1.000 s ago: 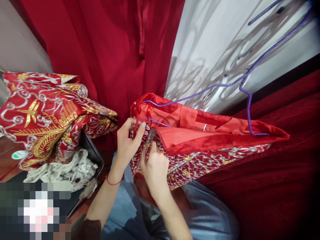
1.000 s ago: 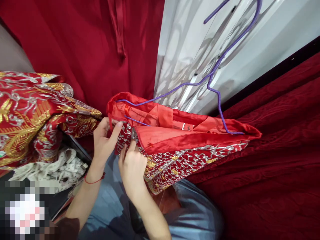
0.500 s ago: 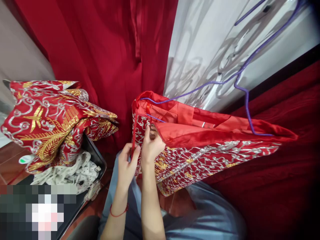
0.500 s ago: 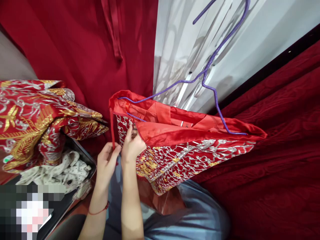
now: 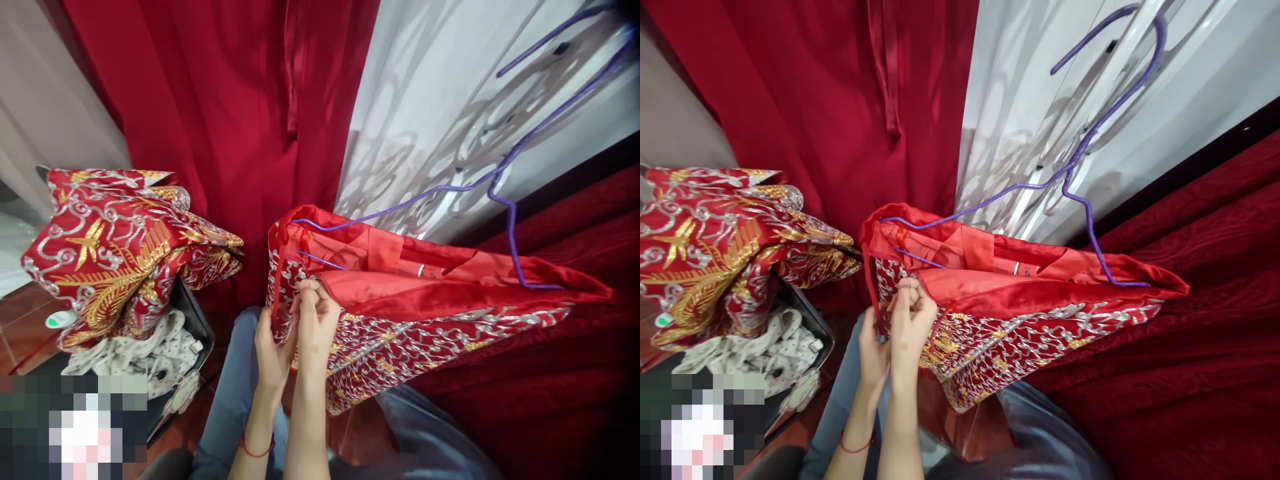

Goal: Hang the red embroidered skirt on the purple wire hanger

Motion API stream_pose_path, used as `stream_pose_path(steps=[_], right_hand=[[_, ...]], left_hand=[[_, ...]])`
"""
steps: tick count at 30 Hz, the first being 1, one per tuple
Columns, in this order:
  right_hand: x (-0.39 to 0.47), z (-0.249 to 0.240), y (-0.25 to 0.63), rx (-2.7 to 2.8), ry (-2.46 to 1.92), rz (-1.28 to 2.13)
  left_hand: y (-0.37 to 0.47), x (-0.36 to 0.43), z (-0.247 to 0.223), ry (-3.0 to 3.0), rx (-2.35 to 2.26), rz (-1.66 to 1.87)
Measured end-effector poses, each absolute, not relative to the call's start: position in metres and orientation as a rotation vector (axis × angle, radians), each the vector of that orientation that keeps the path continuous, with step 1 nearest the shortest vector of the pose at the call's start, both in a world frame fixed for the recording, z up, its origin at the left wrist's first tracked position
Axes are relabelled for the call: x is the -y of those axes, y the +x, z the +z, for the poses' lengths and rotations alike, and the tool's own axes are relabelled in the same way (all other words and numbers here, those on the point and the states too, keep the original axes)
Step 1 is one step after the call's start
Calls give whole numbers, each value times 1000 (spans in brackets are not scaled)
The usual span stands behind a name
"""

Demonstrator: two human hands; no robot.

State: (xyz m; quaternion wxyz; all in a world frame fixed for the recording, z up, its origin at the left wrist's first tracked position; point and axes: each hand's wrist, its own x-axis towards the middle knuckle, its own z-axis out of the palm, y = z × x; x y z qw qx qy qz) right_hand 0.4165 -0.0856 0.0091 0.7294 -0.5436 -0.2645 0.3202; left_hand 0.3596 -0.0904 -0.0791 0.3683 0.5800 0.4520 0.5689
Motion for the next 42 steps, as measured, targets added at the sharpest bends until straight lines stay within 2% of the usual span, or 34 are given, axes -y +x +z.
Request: stream_pose_path(steps=[5, 11, 23, 30, 36, 39, 42], right_hand=[[101, 6, 418, 567, -1108, 697], [107, 10, 419, 479, -1026, 843], [103, 36, 414, 437, -918, 604], [101, 59, 409, 456, -900, 580], [97, 41, 426, 632, -1011, 633], [103, 27, 431, 619, -1112, 415], [111, 28, 434, 523, -1139, 109]], left_hand=[[376, 73, -62, 1735, -1136, 1636], [374, 52, -47, 1981, -1045, 1399], [374, 75, -32, 2067, -1000, 1248], [375, 67, -36, 2142, -1044, 1260], [362, 53, -20, 2212, -1041, 1125], [348, 57, 3, 2195, -940, 1120], [343, 65, 33, 2129, -867, 1282]])
